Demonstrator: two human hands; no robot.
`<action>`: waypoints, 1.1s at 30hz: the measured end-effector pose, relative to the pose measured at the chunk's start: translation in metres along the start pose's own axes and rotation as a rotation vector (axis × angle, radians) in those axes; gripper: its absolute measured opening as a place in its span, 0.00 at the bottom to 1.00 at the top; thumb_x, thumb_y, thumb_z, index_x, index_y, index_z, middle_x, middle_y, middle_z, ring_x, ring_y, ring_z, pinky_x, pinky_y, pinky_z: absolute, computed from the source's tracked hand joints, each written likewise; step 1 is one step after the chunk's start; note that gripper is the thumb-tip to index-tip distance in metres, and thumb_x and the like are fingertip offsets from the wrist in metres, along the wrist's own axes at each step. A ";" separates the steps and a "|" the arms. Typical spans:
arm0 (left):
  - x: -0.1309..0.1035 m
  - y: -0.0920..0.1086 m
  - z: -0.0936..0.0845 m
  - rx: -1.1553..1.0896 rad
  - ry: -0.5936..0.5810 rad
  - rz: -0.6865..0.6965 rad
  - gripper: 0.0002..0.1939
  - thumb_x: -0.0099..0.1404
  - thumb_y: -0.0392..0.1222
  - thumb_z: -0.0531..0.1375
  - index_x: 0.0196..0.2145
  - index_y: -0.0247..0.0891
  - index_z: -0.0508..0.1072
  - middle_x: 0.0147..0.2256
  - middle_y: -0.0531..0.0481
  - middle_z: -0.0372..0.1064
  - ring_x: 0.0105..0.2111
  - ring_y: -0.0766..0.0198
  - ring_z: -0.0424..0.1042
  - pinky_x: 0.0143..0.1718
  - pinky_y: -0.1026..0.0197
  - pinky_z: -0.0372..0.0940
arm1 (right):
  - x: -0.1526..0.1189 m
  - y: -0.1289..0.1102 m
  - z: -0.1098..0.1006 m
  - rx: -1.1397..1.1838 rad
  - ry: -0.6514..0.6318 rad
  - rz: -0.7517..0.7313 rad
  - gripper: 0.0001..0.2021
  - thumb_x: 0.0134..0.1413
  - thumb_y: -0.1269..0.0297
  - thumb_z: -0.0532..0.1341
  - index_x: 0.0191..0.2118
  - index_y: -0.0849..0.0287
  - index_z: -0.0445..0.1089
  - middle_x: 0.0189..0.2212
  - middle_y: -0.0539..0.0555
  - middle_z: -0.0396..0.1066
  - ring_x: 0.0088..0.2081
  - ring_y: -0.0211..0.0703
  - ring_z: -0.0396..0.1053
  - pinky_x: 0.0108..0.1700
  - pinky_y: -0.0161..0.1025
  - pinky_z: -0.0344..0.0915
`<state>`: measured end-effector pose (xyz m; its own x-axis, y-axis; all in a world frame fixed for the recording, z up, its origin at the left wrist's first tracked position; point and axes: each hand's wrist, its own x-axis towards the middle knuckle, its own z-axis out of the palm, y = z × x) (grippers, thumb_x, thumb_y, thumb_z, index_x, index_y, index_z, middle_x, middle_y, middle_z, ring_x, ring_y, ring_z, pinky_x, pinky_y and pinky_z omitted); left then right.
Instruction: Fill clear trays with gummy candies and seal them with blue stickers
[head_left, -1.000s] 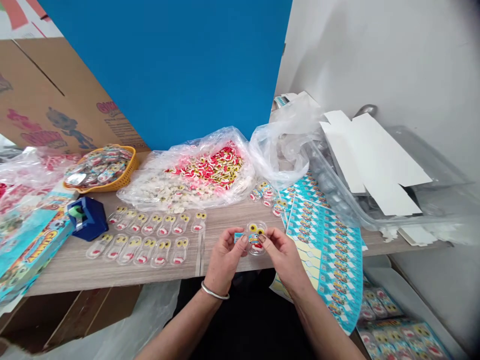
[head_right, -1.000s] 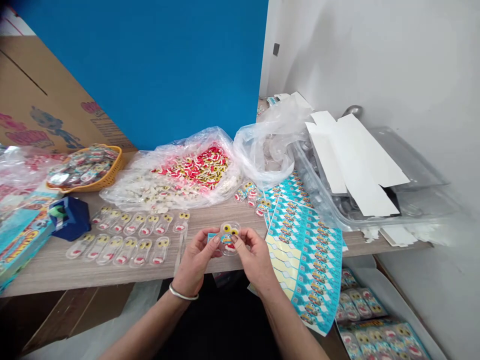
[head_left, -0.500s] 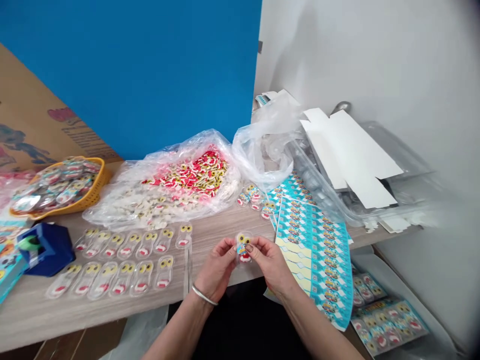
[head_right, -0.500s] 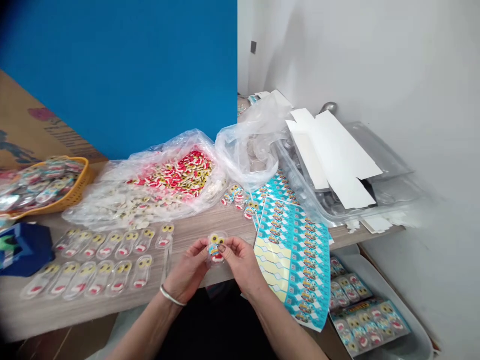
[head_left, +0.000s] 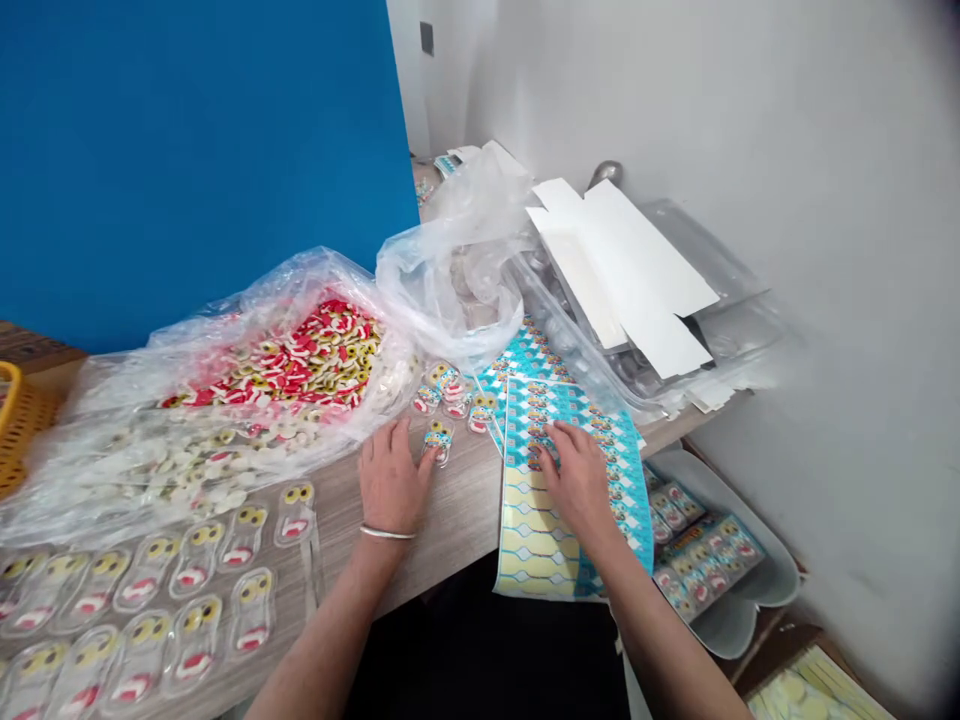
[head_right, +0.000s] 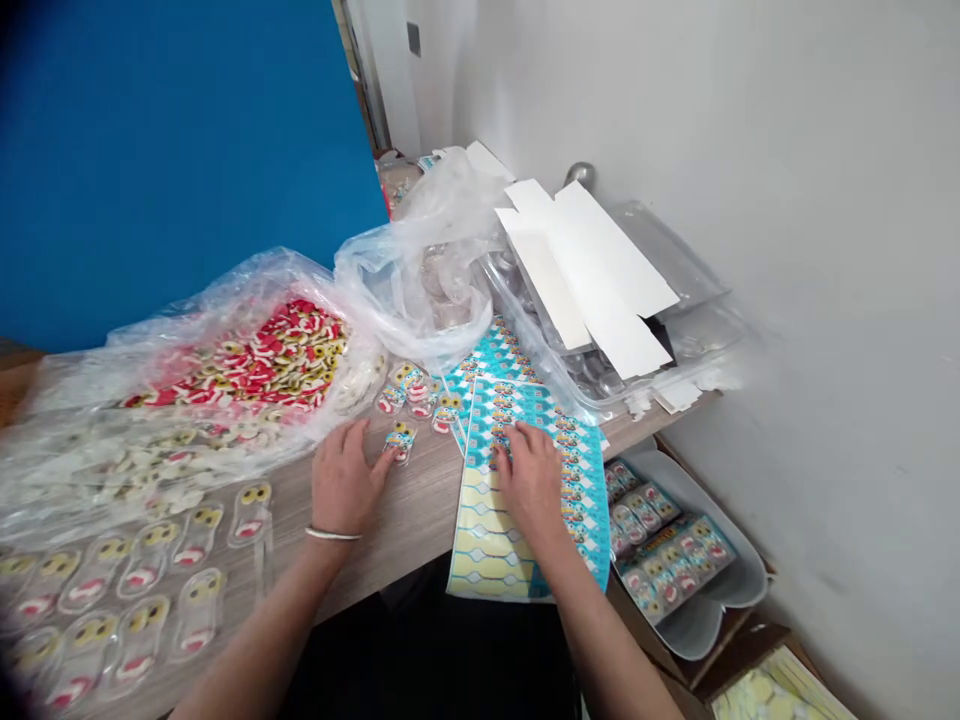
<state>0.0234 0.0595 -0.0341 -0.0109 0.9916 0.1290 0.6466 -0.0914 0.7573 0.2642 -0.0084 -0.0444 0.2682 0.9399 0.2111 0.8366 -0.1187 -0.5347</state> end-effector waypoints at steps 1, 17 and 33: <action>-0.007 0.007 0.004 0.000 0.001 0.045 0.22 0.58 0.45 0.65 0.50 0.37 0.72 0.51 0.34 0.70 0.54 0.43 0.66 0.55 0.45 0.57 | -0.004 0.013 0.000 -0.044 0.016 0.007 0.16 0.61 0.62 0.57 0.52 0.60 0.72 0.54 0.65 0.67 0.56 0.58 0.61 0.57 0.56 0.57; -0.059 0.049 0.070 -0.813 -0.510 -0.492 0.14 0.45 0.43 0.70 0.30 0.37 0.74 0.24 0.54 0.72 0.25 0.66 0.70 0.29 0.65 0.62 | -0.030 -0.015 -0.003 0.246 -0.134 -0.107 0.07 0.63 0.64 0.57 0.40 0.54 0.73 0.40 0.54 0.75 0.46 0.47 0.68 0.51 0.45 0.58; -0.069 0.043 0.056 -0.588 -0.471 -0.361 0.16 0.55 0.36 0.62 0.43 0.36 0.72 0.30 0.49 0.72 0.30 0.60 0.72 0.35 0.57 0.67 | -0.022 -0.007 0.008 0.916 -0.120 0.345 0.10 0.56 0.56 0.61 0.30 0.56 0.70 0.24 0.48 0.67 0.28 0.40 0.64 0.33 0.37 0.60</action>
<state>0.0947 -0.0076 -0.0467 0.2634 0.8917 -0.3680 0.1594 0.3360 0.9283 0.2487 -0.0258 -0.0516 0.3356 0.9326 -0.1328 0.0144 -0.1460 -0.9892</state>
